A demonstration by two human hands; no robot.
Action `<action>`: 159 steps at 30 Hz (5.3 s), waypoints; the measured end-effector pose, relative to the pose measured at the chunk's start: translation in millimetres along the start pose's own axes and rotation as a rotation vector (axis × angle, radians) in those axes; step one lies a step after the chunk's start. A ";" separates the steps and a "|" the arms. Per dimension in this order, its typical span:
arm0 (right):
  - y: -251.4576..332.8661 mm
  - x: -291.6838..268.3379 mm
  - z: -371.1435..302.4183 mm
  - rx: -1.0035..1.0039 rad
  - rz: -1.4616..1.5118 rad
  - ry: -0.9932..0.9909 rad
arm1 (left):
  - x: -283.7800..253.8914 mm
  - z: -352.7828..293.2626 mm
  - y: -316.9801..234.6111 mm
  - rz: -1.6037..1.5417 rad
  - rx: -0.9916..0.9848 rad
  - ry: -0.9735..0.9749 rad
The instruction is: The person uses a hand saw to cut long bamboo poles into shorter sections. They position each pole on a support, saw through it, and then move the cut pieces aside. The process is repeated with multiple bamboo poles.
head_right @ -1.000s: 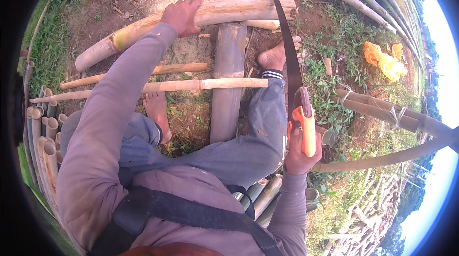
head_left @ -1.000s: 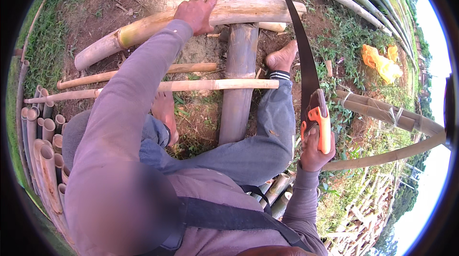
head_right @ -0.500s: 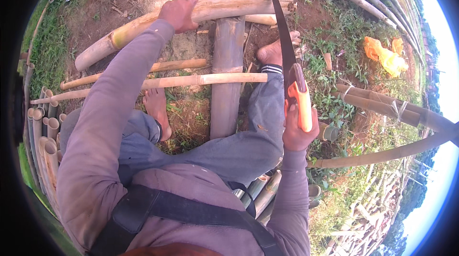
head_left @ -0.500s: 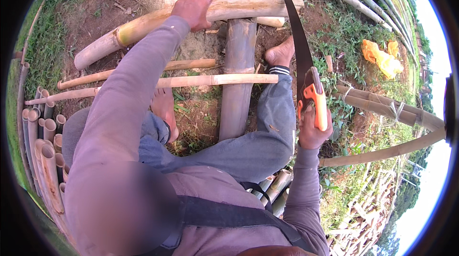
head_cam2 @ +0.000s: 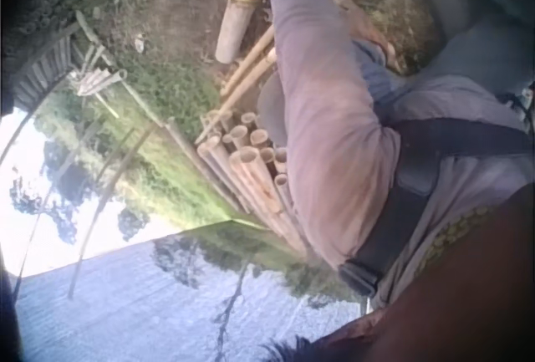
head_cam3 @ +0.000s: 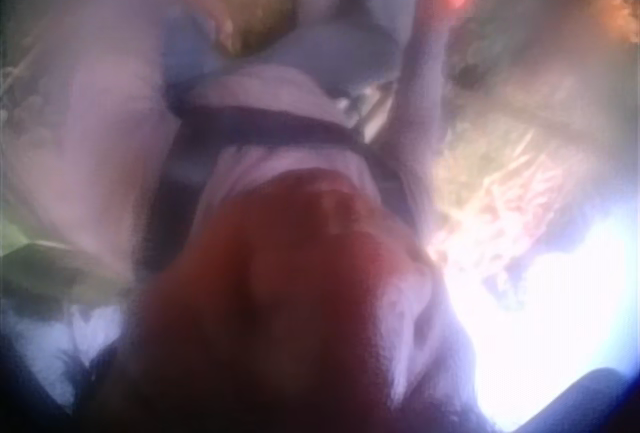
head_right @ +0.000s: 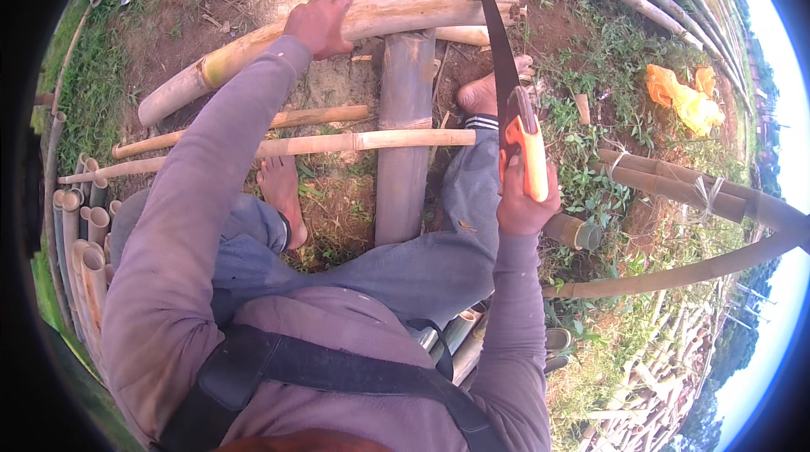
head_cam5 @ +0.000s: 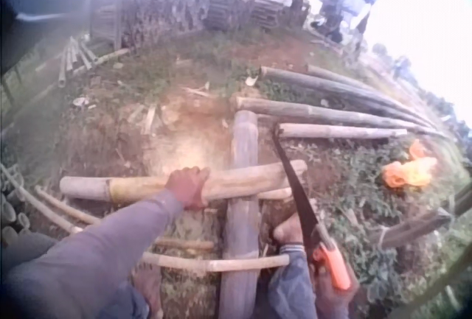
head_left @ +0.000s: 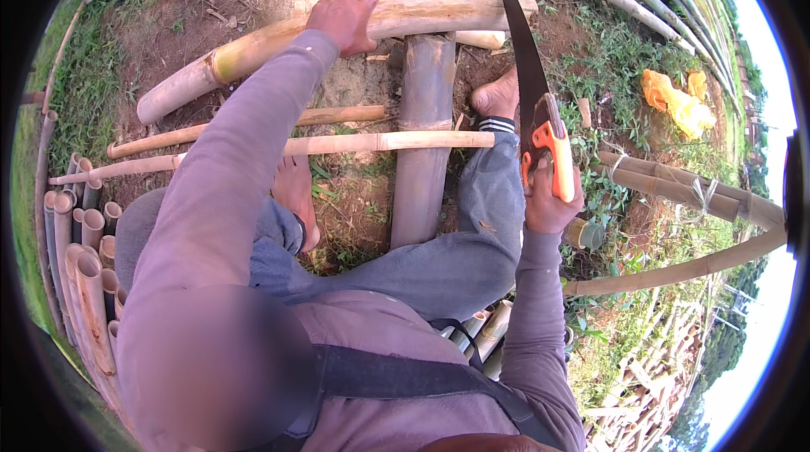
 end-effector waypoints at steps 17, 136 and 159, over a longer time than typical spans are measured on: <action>-13.2 -16.2 -22.1 -0.039 0.034 -0.003 | 0.7 -1.4 -0.2 0.018 0.015 -0.009; 89.8 178.8 14.7 -0.105 0.165 0.088 | 5.6 -47.2 67.5 0.008 -0.011 -0.035; 76.1 74.9 -115.3 0.086 0.056 0.141 | 13.2 -37.8 86.9 -0.066 0.015 0.068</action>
Point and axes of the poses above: each hand's wrist, its own z-axis towards the middle knuckle, its own x-axis out of the palm, y = z × x, the point moved 8 cm from there along z, towards the middle knuckle, and after that the axes turned 2 degrees about x, right-handed, at the moved point
